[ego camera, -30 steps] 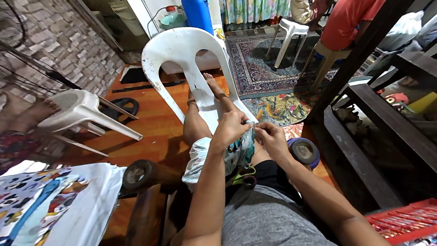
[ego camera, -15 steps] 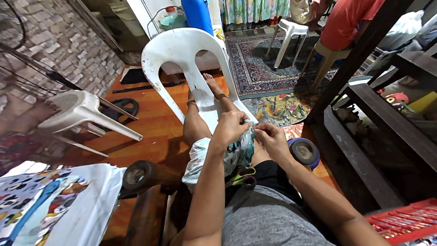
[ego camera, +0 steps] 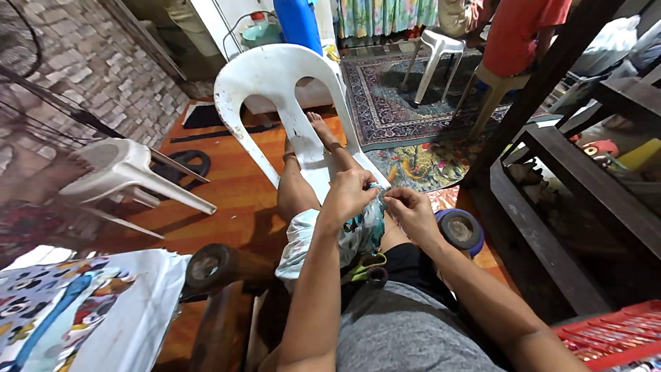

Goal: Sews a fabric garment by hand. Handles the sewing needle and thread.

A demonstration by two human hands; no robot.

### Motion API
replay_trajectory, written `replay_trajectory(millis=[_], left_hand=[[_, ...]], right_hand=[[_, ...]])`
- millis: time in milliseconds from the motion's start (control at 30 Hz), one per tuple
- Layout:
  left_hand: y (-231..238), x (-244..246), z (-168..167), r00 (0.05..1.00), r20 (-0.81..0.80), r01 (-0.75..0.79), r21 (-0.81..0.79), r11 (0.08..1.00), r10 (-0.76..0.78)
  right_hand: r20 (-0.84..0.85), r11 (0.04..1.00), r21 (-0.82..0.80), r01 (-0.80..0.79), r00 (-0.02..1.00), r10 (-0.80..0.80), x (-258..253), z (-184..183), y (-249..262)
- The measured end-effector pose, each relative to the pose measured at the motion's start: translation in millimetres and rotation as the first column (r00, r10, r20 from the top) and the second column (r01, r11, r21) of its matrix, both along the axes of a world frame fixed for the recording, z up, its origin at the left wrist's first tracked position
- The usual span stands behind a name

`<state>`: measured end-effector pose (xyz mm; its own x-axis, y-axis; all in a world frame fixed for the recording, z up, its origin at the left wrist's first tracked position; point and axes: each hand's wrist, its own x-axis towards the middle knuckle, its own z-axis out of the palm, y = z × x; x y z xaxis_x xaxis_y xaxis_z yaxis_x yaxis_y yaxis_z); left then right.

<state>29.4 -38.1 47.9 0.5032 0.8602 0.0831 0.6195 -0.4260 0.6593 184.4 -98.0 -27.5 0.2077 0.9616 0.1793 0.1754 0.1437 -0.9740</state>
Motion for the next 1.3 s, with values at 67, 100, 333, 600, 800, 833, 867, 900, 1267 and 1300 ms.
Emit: replay_trajectory(millis=[67,100,333,600,800,833,867,900,1267,1300], left_hand=[[1.1,0.0,-1.0,1.000,-0.002,-0.002,0.004,1.000,0.002],[1.4,-0.1,-1.5,1.000,0.000,-0.006,0.006,1.000,0.006],[1.5,0.3,-2.4,1.000,-0.006,-0.031,0.025,0.999,0.031],[2.4,0.1,-3.4,1.000,-0.008,-0.002,0.018,1.000,0.003],[3.5,1.0,-4.1,1.000,-0.021,0.002,0.019,1.000,-0.002],[3.5,1.2,-3.8,1.000,-0.026,0.005,0.020,1.000,-0.005],[3.4,1.3,-3.6,1.000,-0.028,0.011,0.020,1.000,-0.010],[3.4,1.2,-3.9,1.000,-0.024,0.015,0.020,1.000,-0.015],[1.0,5.8,-2.7,0.997,-0.071,0.026,0.020,0.999,-0.024],[0.9,6.1,-2.2,0.996,-0.079,0.034,0.018,0.999,-0.033]], right_hand=[[0.004,1.000,0.000,-0.002,1.000,0.002,0.2,0.7,-0.8],[0.008,1.000,0.002,-0.002,1.000,0.002,0.0,0.8,-1.2],[0.024,1.000,-0.001,-0.005,1.000,0.005,0.7,0.8,-2.1],[0.024,1.000,-0.006,-0.002,1.000,0.002,1.2,-0.6,0.4],[0.009,1.000,-0.003,0.002,1.000,-0.002,0.9,-0.1,-0.1],[0.009,1.000,-0.004,0.003,1.000,-0.003,0.9,0.2,-0.1],[0.009,1.000,-0.004,0.006,1.000,-0.006,0.8,0.2,0.0],[0.008,1.000,-0.003,0.008,1.000,-0.008,0.8,0.1,0.1],[-0.018,0.999,0.008,0.034,0.999,-0.034,-0.8,-3.9,2.1],[-0.022,0.999,0.003,0.041,0.999,-0.041,-1.0,-3.8,2.2]])
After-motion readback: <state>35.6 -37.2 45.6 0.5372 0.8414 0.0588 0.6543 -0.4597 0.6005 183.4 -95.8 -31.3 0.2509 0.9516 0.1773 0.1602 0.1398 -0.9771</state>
